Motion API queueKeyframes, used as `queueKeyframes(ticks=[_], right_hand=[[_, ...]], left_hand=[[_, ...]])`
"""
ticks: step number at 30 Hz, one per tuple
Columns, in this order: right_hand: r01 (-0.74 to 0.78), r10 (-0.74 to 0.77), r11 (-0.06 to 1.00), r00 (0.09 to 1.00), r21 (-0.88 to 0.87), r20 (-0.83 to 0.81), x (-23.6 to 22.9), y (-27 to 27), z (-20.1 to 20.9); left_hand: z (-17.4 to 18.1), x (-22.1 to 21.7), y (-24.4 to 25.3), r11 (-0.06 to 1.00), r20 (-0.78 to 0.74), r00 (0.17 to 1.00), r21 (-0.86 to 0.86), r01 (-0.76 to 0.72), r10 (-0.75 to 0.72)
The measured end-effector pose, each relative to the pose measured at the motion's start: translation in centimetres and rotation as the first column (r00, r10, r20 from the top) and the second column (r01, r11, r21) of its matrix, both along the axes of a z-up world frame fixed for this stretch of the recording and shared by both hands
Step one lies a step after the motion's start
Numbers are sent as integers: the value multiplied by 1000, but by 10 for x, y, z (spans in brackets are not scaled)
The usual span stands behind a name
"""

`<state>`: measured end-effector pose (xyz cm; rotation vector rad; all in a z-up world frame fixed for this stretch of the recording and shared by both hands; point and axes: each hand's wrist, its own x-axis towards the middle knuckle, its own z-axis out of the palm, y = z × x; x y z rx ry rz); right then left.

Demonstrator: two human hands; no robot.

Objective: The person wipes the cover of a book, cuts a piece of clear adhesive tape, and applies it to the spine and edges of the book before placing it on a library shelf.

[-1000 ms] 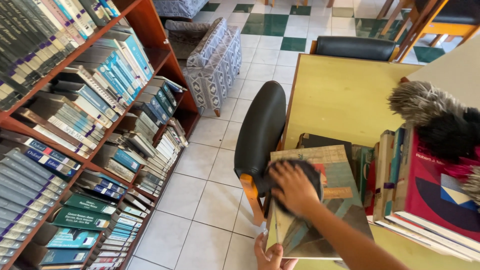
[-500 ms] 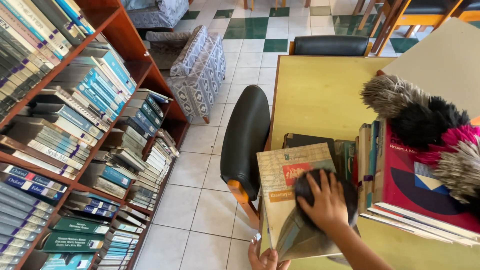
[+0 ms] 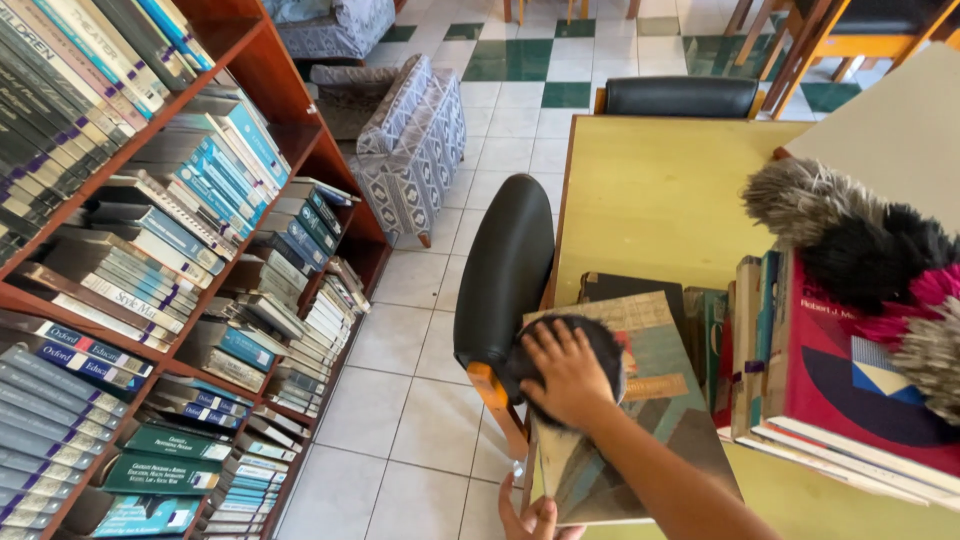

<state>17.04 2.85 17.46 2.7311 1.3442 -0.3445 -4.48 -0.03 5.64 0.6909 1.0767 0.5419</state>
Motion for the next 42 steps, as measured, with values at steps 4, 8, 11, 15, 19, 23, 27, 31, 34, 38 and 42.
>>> queueKeyframes(ticks=[4,8,11,15,19,23,27,31,34,38,42], right_hand=[[-18,26,999,971,37,-237,-36,-34,29],[216,-208,937,976,273,-58,53,-63,-22],[476,-476,859,878,191,-46,82,-60,-25],[361,-359,928,932,87,-40,7,-34,1],[90,-90,984,996,157,-8,-82,-41,-13],[31,-44,955,998,296,35,-97,-86,-57],[-133,-61,895,909,425,412,-88,-145,-85],[43,-145,937,951,347,273,-62,-160,-86],[257,-337,885,929,388,154,-21,-143,-76],[514,-500,856,851,56,-159,25,-105,-4],[562,-556,825,826,60,-91,57,-81,-18]], left_hand=[[24,-1,-5,991,-91,991,-87,-103,95],[76,-2,8,963,44,998,-269,-38,52],[145,7,20,958,-8,1000,-285,20,-23],[147,1,29,952,-49,995,-297,73,-91],[104,6,27,933,49,997,-357,-34,55],[102,9,26,956,-9,1000,-294,9,-12],[90,11,27,963,-82,990,-254,89,-113],[106,7,24,971,-94,987,-213,105,-127],[116,6,23,967,-84,990,-240,90,-113],[131,9,21,967,-107,990,-248,63,-92],[117,3,21,975,-65,995,-212,63,-78]])
